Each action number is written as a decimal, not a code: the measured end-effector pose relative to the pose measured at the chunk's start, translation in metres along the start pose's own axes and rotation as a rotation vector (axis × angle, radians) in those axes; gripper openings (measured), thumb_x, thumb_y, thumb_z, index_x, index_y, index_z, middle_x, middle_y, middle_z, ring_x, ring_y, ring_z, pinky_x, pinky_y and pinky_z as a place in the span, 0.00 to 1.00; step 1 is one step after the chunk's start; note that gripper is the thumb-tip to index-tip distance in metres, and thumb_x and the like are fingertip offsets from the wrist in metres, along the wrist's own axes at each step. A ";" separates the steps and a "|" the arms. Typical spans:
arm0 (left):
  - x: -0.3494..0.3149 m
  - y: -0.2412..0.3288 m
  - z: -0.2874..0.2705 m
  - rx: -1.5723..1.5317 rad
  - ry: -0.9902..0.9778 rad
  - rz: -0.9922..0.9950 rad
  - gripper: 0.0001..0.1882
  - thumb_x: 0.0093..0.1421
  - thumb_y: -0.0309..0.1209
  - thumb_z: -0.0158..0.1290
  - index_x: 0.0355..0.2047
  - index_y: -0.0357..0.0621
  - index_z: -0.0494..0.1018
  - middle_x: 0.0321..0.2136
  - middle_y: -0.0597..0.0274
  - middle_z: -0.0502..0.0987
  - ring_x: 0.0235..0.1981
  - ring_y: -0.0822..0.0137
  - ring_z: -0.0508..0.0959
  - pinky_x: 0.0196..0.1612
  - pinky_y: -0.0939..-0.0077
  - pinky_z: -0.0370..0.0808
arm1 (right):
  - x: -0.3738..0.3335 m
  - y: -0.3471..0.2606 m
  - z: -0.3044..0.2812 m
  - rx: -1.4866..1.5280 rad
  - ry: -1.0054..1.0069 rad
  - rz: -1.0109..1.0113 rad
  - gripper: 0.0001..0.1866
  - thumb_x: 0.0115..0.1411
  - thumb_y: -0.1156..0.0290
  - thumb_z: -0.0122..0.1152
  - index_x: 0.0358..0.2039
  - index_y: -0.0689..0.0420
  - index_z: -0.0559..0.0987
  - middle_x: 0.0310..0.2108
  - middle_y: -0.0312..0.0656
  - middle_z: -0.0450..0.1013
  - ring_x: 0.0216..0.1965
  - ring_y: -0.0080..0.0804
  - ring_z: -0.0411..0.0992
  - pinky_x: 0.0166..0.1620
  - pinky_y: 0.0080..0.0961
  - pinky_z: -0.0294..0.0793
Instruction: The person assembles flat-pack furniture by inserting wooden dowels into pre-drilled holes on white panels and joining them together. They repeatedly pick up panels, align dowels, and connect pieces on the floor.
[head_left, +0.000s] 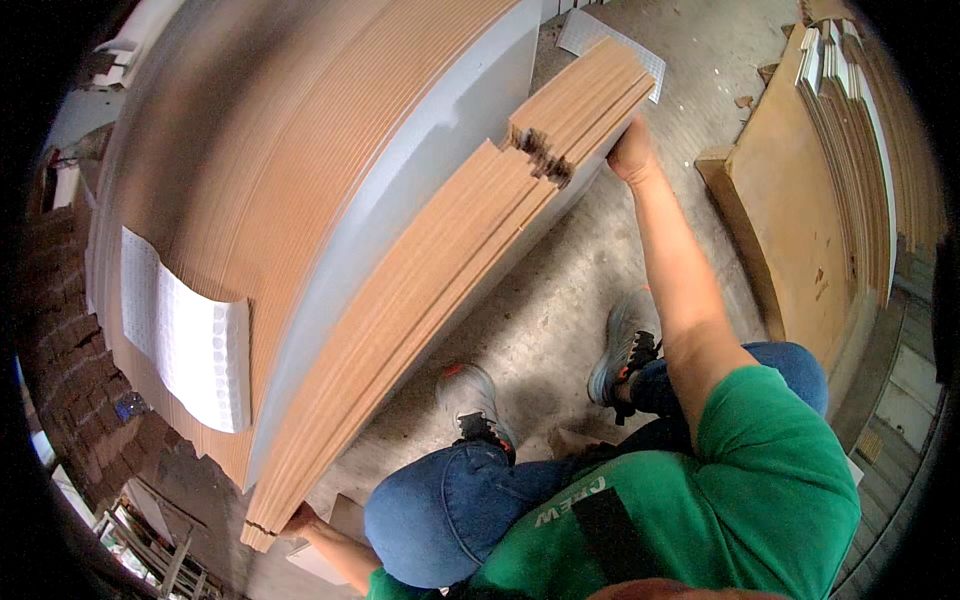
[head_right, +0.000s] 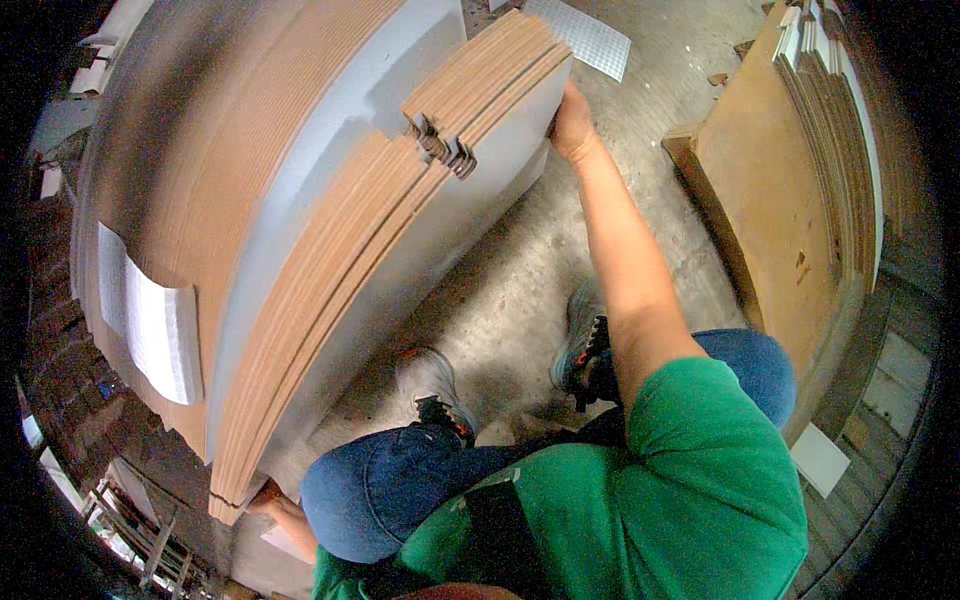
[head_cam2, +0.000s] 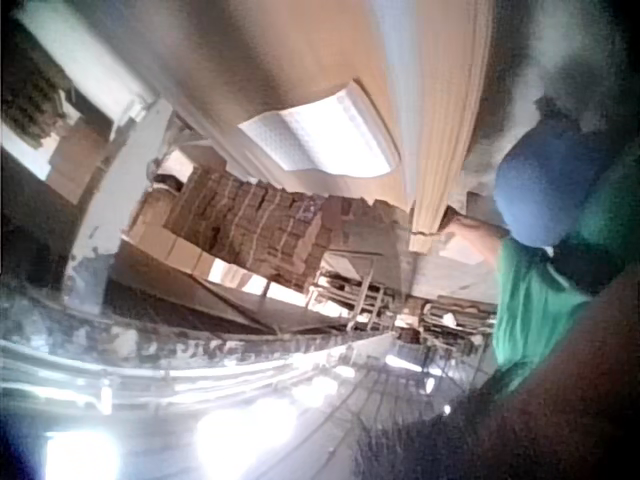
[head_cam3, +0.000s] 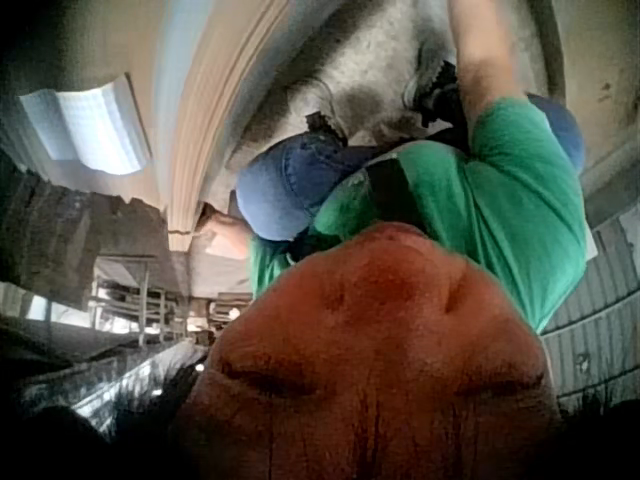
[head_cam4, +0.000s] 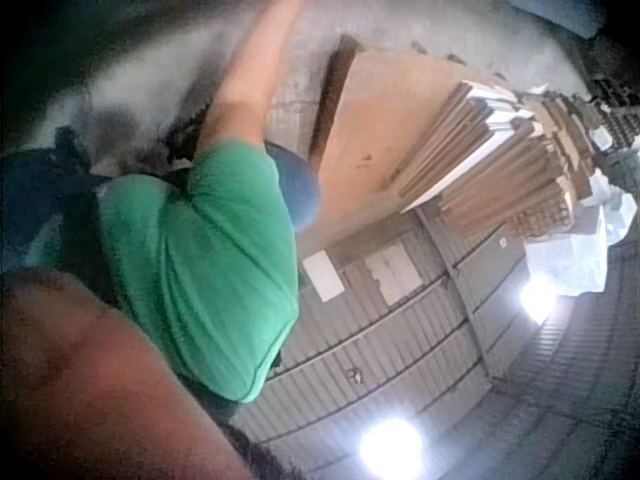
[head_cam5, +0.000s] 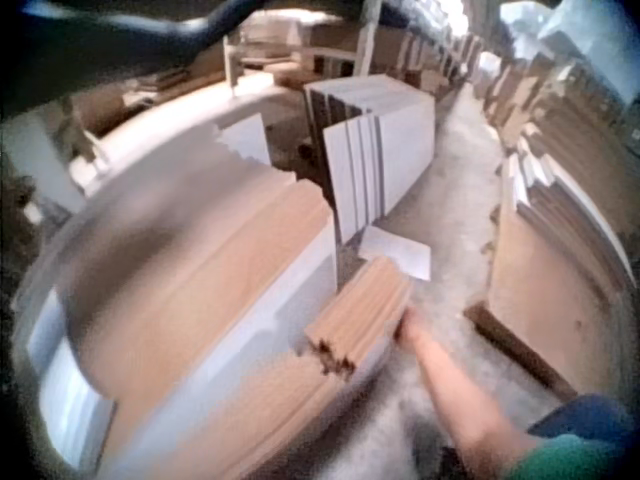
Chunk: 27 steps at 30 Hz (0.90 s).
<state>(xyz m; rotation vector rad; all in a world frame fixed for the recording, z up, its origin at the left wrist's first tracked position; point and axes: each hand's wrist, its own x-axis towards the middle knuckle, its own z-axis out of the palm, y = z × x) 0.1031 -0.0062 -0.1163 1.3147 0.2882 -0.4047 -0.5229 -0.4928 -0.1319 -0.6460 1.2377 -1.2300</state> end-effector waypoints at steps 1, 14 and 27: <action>-0.002 0.000 0.002 0.012 0.001 0.004 0.24 0.56 0.42 0.41 0.47 0.36 0.64 0.47 0.49 0.67 0.49 0.55 0.67 0.51 0.59 0.65 | 0.000 0.001 0.001 0.006 0.015 0.019 0.26 0.56 0.53 0.41 0.48 0.59 0.66 0.47 0.41 0.65 0.47 0.33 0.65 0.51 0.33 0.62; -0.127 0.004 0.022 0.331 0.071 0.031 0.22 0.55 0.38 0.42 0.46 0.36 0.65 0.46 0.51 0.68 0.47 0.56 0.67 0.50 0.58 0.65 | 0.000 -0.007 0.017 0.076 0.151 -0.080 0.28 0.54 0.47 0.42 0.46 0.57 0.67 0.44 0.41 0.66 0.46 0.32 0.63 0.48 0.32 0.62; -0.268 0.097 0.104 0.628 0.000 -0.031 0.20 0.55 0.35 0.43 0.45 0.36 0.66 0.45 0.53 0.69 0.46 0.56 0.67 0.49 0.57 0.65 | 0.020 -0.114 -0.075 -0.271 0.294 0.027 0.33 0.56 0.46 0.41 0.51 0.62 0.65 0.54 0.51 0.58 0.58 0.43 0.52 0.60 0.30 0.47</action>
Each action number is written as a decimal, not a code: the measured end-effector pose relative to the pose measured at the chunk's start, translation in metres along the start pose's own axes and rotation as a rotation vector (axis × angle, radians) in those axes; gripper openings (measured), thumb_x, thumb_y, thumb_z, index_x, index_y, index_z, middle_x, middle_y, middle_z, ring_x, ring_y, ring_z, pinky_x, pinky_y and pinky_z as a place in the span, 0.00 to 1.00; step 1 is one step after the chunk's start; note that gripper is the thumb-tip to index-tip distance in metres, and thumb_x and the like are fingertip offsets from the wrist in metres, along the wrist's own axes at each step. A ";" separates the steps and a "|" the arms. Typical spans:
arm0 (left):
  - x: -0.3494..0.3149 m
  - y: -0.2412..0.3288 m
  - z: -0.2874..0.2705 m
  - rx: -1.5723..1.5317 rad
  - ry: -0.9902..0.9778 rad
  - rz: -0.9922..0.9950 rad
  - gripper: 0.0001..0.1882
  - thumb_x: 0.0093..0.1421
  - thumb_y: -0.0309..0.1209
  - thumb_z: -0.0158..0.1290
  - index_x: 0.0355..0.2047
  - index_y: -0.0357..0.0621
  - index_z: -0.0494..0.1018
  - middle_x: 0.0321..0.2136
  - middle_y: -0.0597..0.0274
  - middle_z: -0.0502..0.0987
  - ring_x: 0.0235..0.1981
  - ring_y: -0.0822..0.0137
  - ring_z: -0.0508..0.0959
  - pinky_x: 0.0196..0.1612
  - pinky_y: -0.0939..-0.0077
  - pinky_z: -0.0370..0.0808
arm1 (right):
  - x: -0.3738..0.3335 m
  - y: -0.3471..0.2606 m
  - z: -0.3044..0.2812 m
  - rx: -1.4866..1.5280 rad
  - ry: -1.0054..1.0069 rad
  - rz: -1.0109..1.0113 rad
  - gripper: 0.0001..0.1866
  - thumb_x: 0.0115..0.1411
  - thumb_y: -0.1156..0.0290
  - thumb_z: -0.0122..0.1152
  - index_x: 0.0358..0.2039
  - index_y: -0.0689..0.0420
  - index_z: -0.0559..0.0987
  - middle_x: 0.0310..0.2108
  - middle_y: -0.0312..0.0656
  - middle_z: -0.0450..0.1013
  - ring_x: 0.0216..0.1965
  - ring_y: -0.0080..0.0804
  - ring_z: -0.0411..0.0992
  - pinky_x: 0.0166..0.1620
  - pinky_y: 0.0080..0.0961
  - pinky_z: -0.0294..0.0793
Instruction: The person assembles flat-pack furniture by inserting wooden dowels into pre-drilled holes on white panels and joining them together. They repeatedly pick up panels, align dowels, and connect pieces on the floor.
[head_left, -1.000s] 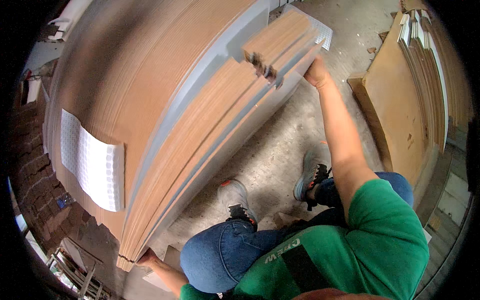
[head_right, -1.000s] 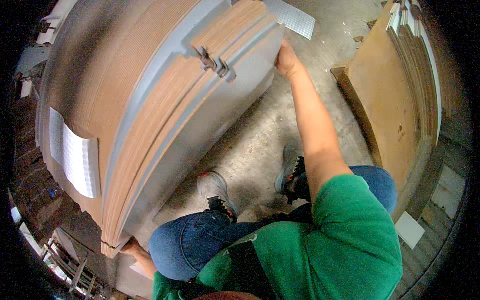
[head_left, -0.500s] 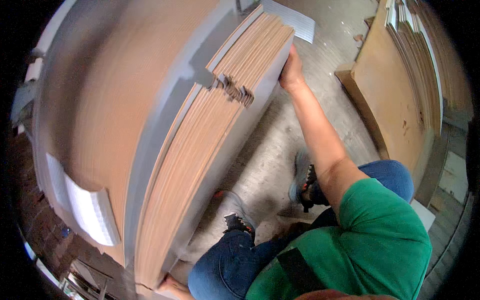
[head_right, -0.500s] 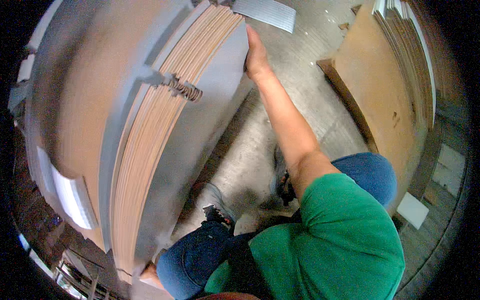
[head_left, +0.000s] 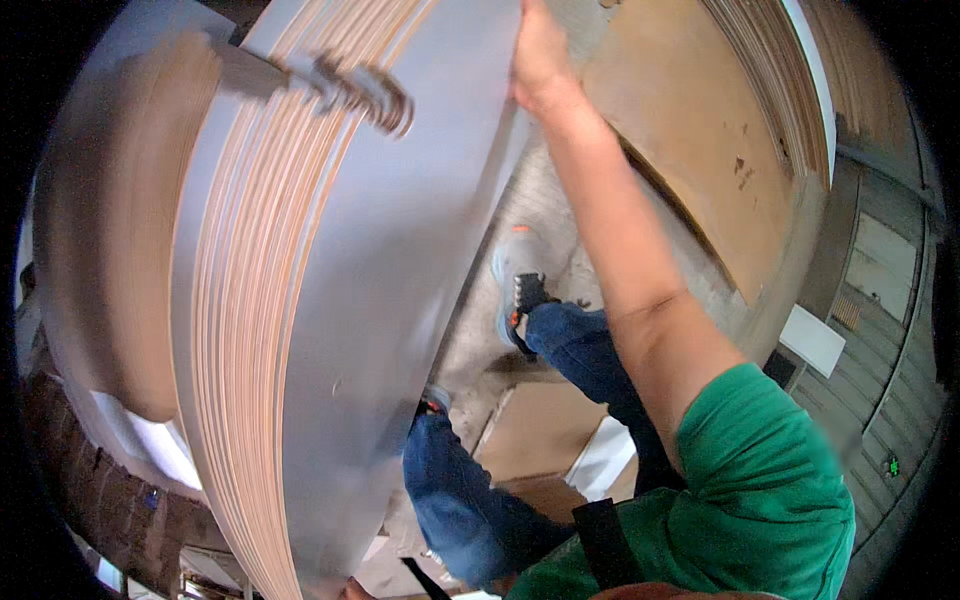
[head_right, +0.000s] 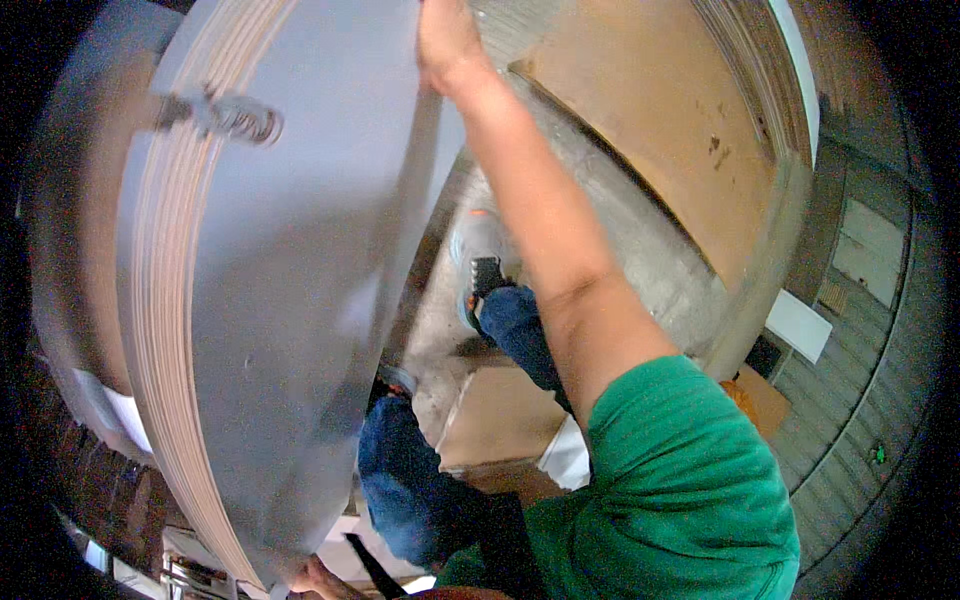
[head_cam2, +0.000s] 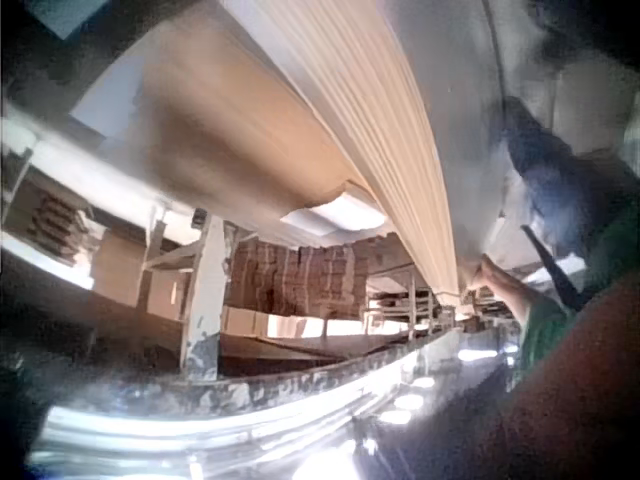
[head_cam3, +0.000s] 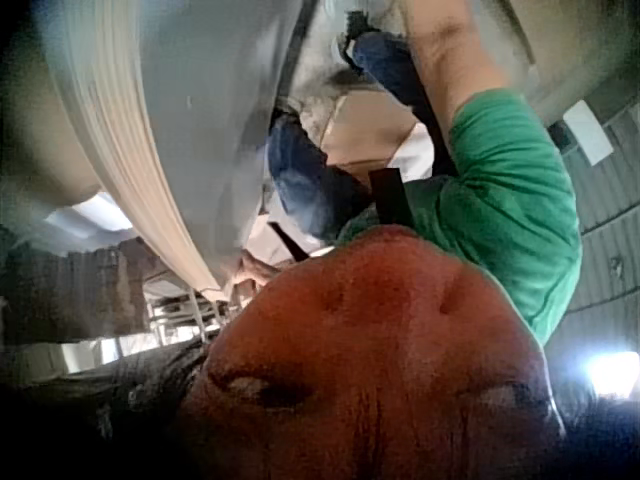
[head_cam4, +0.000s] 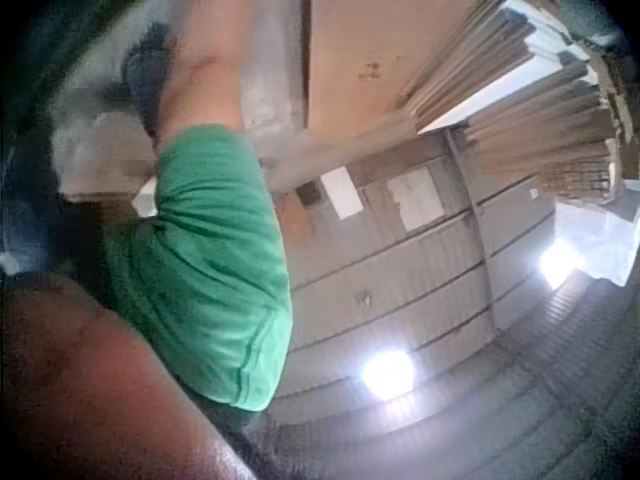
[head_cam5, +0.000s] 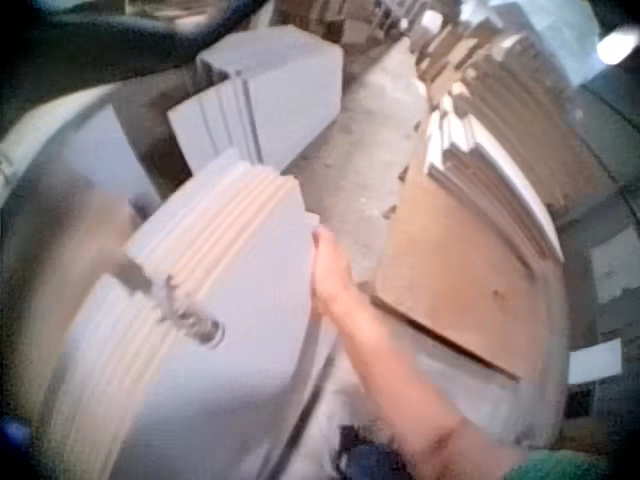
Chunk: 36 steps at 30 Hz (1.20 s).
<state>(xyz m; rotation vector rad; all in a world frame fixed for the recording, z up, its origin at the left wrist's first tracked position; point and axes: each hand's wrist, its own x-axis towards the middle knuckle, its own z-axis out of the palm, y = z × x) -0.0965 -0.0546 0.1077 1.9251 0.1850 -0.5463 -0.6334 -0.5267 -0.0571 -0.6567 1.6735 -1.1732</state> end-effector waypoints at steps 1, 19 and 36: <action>-0.007 0.020 0.000 0.003 -0.016 0.007 0.20 0.54 0.35 0.43 0.44 0.36 0.66 0.45 0.54 0.69 0.46 0.56 0.67 0.49 0.56 0.65 | 0.000 -0.007 -0.019 0.067 0.003 0.006 0.29 0.57 0.49 0.40 0.48 0.62 0.66 0.50 0.49 0.61 0.53 0.39 0.57 0.54 0.30 0.54; -0.275 0.304 0.214 0.377 -0.727 -0.033 0.25 0.59 0.48 0.36 0.49 0.44 0.63 0.46 0.61 0.68 0.47 0.62 0.68 0.49 0.67 0.65 | -0.260 -0.152 -0.510 0.140 0.528 0.479 0.25 0.57 0.55 0.40 0.45 0.63 0.69 0.41 0.45 0.68 0.41 0.33 0.65 0.41 0.30 0.67; -0.631 0.347 0.436 0.924 -1.365 0.434 0.39 0.58 0.57 0.35 0.57 0.36 0.51 0.55 0.55 0.55 0.54 0.61 0.57 0.56 0.70 0.52 | -0.462 -0.181 -0.725 0.215 0.808 0.671 0.46 0.52 0.31 0.22 0.61 0.54 0.42 0.62 0.45 0.38 0.62 0.40 0.40 0.61 0.37 0.39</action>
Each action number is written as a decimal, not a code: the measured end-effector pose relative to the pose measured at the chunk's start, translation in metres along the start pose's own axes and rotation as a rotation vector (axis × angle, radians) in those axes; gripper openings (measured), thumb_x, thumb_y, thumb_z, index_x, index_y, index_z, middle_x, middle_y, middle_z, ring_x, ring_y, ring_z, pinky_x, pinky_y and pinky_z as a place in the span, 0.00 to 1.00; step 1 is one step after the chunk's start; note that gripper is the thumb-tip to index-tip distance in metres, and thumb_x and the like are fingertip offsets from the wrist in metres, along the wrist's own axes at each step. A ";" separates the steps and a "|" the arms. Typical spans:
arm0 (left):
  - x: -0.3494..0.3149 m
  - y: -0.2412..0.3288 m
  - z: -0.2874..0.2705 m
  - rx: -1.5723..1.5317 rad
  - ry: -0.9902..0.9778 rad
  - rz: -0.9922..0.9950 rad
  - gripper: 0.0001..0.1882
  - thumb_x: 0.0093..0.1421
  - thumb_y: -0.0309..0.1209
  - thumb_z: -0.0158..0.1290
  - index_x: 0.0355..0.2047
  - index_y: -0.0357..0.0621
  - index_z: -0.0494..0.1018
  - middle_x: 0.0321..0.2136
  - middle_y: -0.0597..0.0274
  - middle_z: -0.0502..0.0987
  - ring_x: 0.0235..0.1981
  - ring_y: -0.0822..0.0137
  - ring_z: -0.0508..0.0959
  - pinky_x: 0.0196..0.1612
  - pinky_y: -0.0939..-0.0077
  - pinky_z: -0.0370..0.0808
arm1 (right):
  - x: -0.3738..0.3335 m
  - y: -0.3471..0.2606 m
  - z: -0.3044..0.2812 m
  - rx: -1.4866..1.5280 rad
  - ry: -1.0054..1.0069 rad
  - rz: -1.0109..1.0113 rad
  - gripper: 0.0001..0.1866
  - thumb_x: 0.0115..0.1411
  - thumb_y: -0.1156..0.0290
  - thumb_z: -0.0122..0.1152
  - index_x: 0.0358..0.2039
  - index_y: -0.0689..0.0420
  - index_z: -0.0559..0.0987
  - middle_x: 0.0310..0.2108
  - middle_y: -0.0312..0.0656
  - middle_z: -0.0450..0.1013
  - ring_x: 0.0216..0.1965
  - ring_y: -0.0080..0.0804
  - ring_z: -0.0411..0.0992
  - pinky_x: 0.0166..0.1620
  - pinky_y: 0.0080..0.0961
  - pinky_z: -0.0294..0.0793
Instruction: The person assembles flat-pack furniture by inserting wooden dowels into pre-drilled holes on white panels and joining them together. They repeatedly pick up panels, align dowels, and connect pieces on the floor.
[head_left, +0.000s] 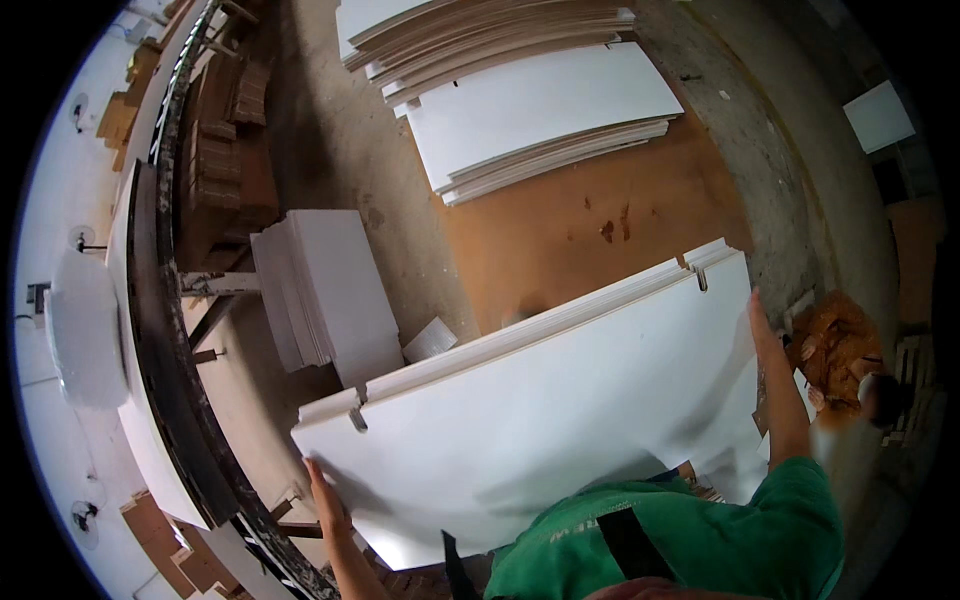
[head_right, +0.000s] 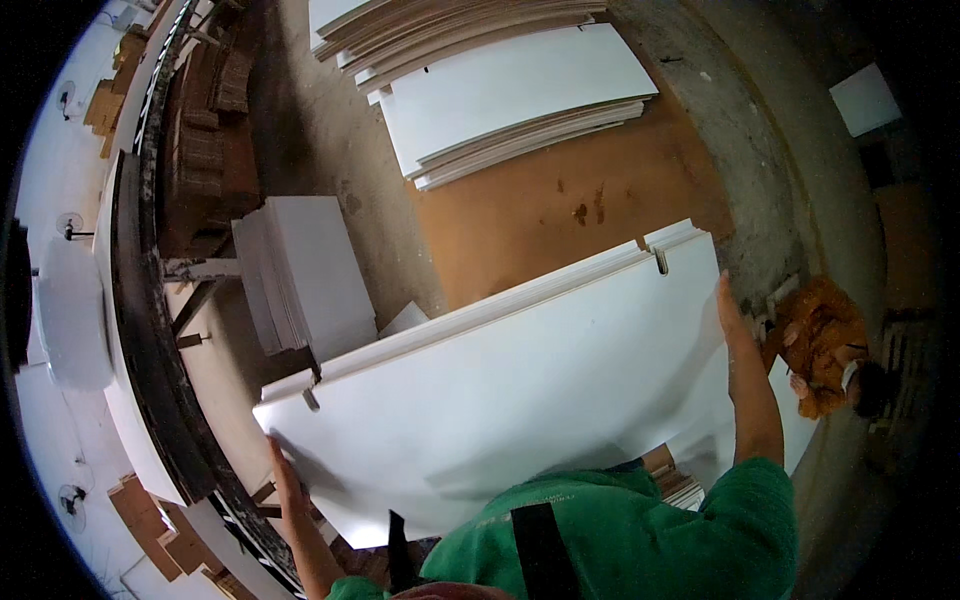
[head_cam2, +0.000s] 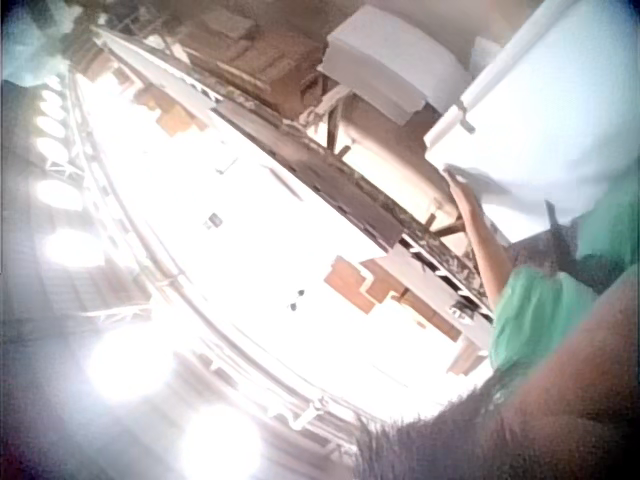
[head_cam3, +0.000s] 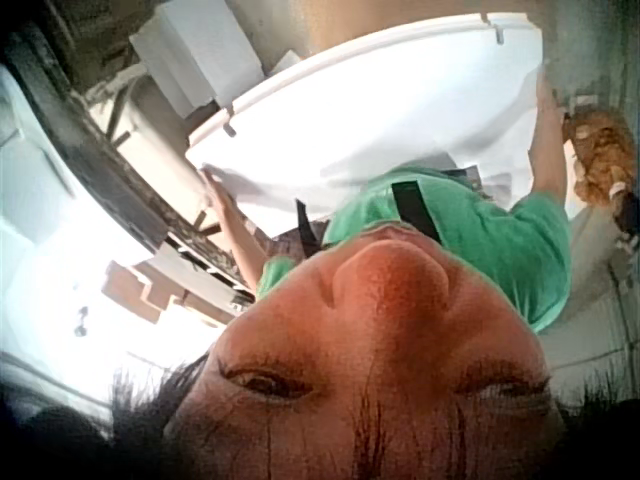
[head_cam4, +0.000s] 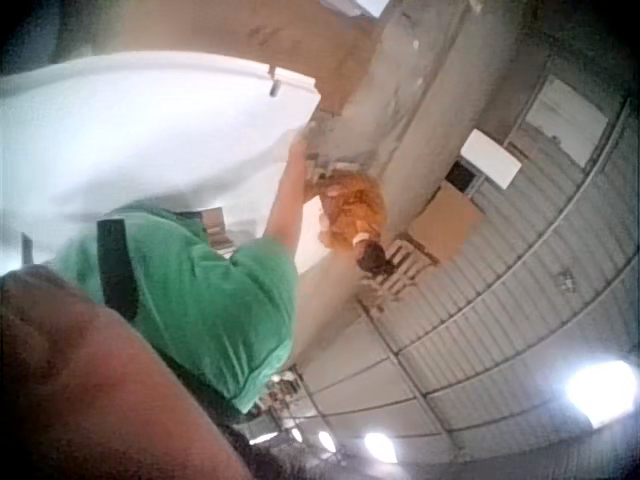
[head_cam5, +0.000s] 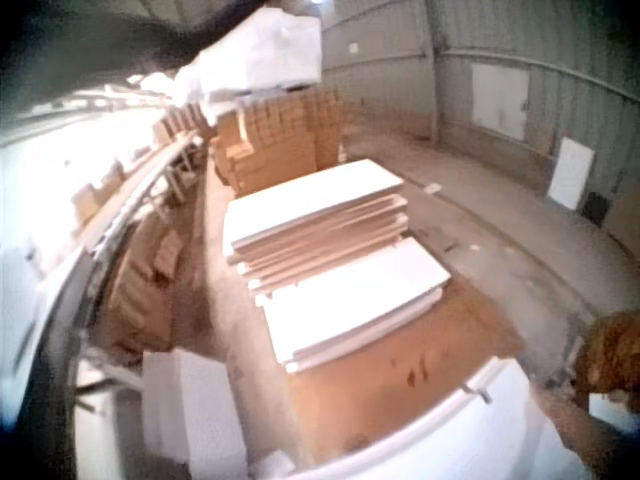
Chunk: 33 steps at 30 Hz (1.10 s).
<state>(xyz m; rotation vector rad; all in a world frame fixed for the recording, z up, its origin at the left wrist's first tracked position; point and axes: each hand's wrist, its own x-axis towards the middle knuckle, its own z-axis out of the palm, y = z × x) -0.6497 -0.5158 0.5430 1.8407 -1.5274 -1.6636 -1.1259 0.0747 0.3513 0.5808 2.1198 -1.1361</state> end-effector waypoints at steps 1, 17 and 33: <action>0.007 0.021 0.013 -0.021 -0.045 0.001 0.39 0.58 0.58 0.35 0.57 0.37 0.51 0.55 0.55 0.55 0.54 0.61 0.57 0.56 0.70 0.53 | -0.004 -0.006 0.001 -0.003 0.000 -0.021 0.46 0.52 0.31 0.22 0.61 0.54 0.42 0.62 0.45 0.38 0.62 0.40 0.40 0.61 0.36 0.39; 0.257 0.266 0.253 0.212 -0.020 0.005 0.40 0.55 0.62 0.34 0.47 0.34 0.65 0.36 0.63 0.68 0.38 0.70 0.66 0.43 0.78 0.63 | 0.127 -0.278 -0.009 -0.074 0.238 0.199 0.41 0.57 0.37 0.22 0.61 0.56 0.43 0.62 0.44 0.40 0.61 0.38 0.42 0.61 0.30 0.39; 0.519 0.230 0.454 0.063 -0.255 -0.186 0.43 0.55 0.62 0.36 0.60 0.45 0.43 0.61 0.61 0.45 0.60 0.64 0.49 0.59 0.72 0.48 | 0.459 -0.440 0.097 -0.353 0.411 -0.164 0.30 0.62 0.53 0.35 0.55 0.65 0.57 0.56 0.52 0.55 0.57 0.42 0.54 0.60 0.30 0.46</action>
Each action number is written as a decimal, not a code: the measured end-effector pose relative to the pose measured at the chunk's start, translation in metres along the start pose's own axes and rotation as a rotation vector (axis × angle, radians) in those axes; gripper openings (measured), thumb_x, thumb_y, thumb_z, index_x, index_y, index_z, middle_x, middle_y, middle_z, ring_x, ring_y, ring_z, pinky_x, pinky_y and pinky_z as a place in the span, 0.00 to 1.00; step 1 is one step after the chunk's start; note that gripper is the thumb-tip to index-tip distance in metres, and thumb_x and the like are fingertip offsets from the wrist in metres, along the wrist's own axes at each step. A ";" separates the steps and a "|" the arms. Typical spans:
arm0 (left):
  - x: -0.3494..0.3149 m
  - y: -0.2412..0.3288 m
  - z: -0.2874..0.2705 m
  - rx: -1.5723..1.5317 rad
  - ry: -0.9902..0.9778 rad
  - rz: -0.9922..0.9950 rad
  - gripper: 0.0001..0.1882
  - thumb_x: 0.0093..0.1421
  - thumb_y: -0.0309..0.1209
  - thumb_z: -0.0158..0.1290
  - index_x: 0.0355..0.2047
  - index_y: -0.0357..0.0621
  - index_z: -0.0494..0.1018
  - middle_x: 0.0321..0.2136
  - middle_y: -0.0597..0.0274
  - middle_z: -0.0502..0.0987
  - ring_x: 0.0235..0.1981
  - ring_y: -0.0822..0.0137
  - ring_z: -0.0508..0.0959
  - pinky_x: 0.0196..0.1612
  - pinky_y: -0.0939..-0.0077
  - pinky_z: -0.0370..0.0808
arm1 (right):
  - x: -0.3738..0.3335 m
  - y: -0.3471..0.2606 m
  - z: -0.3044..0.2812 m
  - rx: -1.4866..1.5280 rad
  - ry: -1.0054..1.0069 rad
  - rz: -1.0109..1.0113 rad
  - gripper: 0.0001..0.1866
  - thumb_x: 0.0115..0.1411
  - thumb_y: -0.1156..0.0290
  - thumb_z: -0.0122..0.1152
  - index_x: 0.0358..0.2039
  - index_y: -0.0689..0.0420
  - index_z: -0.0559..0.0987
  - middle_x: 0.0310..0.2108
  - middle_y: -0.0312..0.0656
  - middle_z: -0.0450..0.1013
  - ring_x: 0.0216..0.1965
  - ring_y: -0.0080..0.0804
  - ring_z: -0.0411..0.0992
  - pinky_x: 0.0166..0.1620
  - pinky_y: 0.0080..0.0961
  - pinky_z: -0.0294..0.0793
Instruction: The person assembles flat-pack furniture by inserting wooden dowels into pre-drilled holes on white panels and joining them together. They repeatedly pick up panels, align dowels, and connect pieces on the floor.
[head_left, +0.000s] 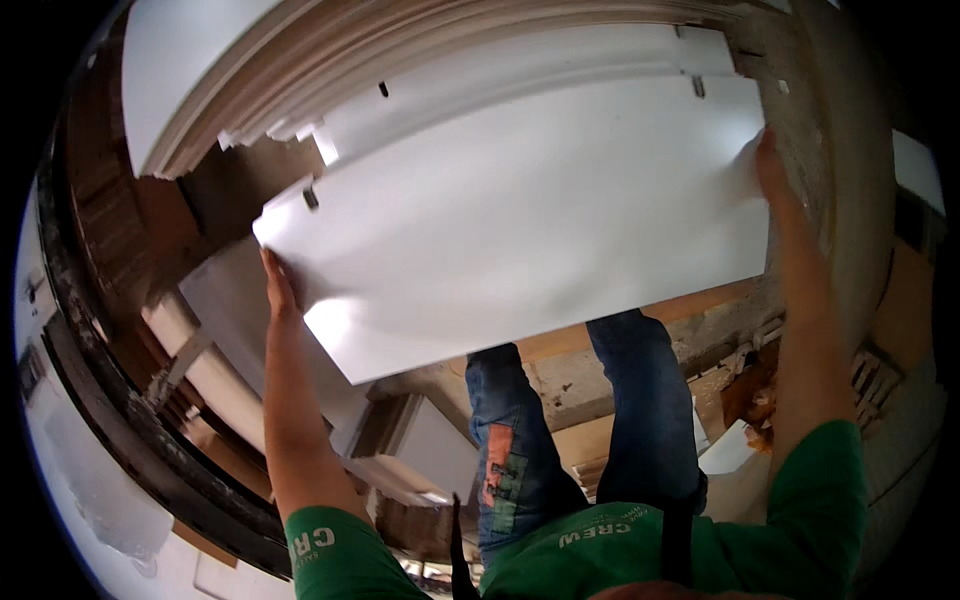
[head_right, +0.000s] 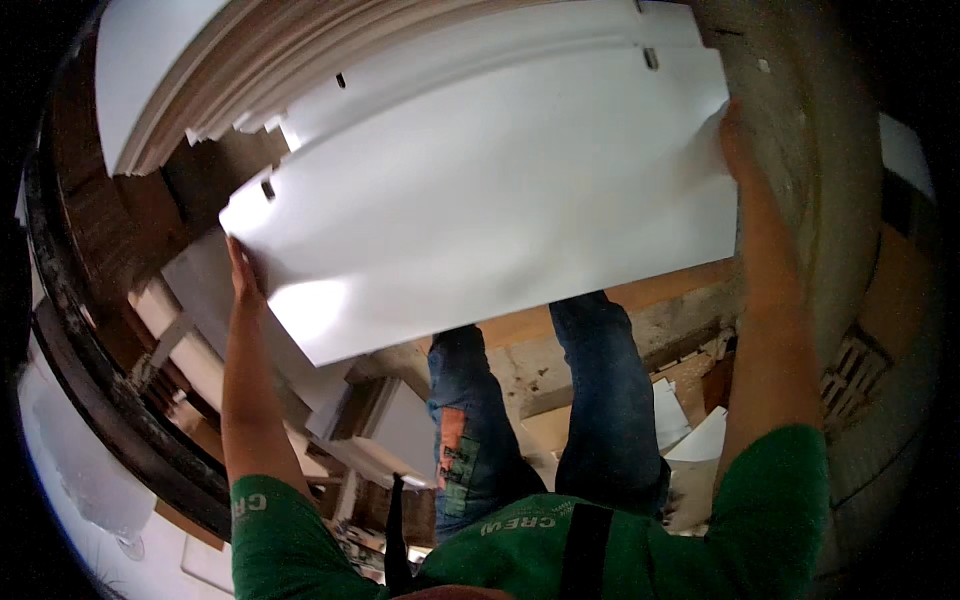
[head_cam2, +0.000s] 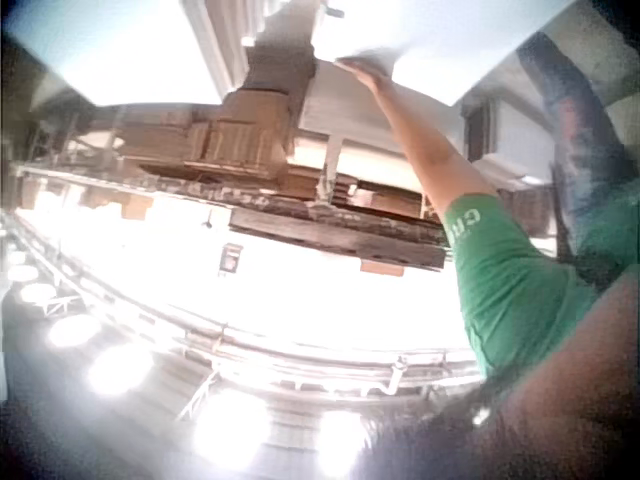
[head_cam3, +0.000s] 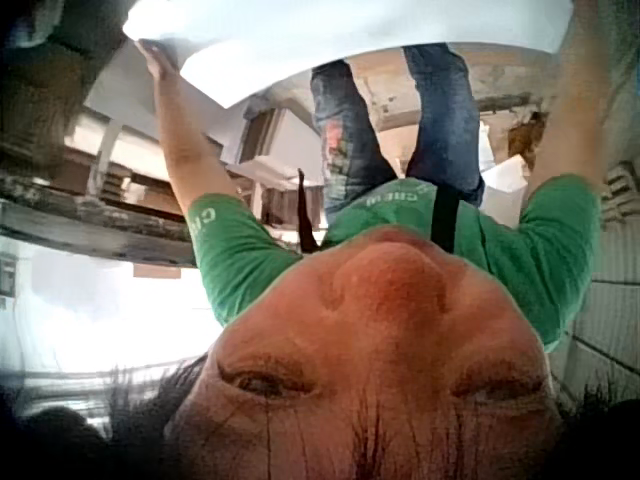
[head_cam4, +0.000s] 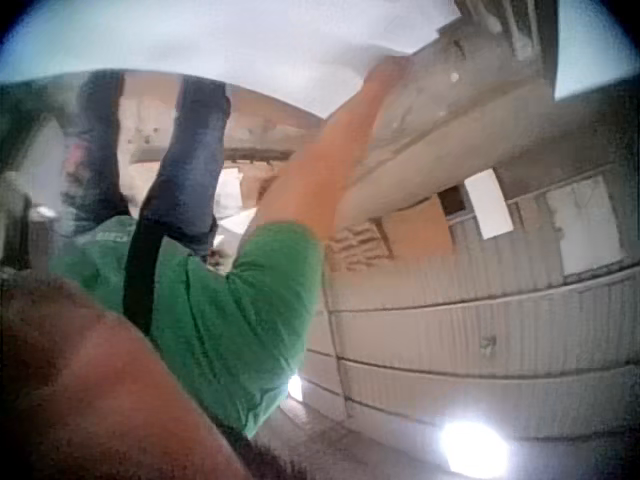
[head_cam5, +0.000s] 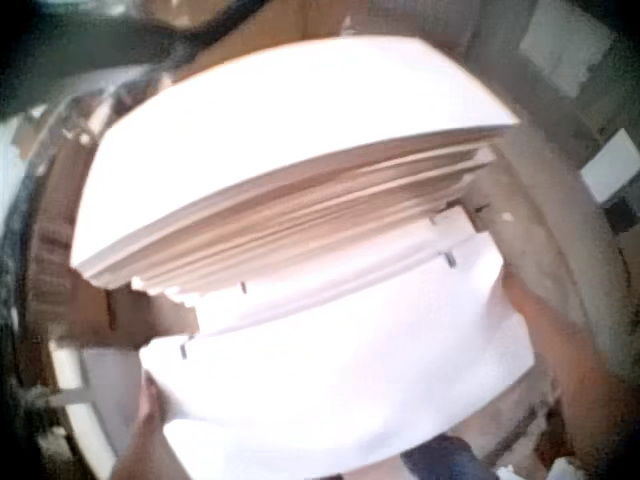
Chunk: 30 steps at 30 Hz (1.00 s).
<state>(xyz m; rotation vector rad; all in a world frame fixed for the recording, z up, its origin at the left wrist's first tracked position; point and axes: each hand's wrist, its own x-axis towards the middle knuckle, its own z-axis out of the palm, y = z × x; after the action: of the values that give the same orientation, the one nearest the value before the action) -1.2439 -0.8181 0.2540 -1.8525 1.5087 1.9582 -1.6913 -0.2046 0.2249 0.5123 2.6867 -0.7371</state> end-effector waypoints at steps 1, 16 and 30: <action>0.021 -0.016 -0.011 -0.008 0.047 0.133 0.42 0.52 0.64 0.36 0.60 0.51 0.46 0.59 0.60 0.49 0.58 0.62 0.54 0.58 0.69 0.52 | 0.020 -0.009 0.010 0.011 -0.070 0.040 0.29 0.62 0.53 0.35 0.55 0.65 0.58 0.56 0.52 0.55 0.57 0.42 0.54 0.60 0.30 0.47; 0.112 0.008 0.097 0.286 0.240 -0.056 0.53 0.47 0.72 0.24 0.60 0.40 0.38 0.61 0.49 0.41 0.61 0.53 0.44 0.60 0.59 0.42 | 0.132 -0.034 0.062 -0.321 -0.266 -0.292 0.45 0.52 0.37 0.43 0.58 0.61 0.51 0.57 0.49 0.53 0.57 0.40 0.54 0.57 0.32 0.53; 0.075 -0.022 0.077 0.180 -0.032 -0.039 0.56 0.44 0.73 0.30 0.61 0.43 0.37 0.60 0.45 0.37 0.61 0.48 0.40 0.59 0.52 0.44 | -0.095 0.070 0.085 0.248 -0.107 0.086 0.31 0.57 0.51 0.45 0.55 0.58 0.57 0.53 0.43 0.57 0.53 0.37 0.57 0.55 0.29 0.55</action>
<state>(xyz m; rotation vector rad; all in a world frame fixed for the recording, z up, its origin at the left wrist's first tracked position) -1.3073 -0.7981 0.1668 -1.7562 1.5688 1.7618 -1.5608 -0.2184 0.1612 0.6248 2.4721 -1.0487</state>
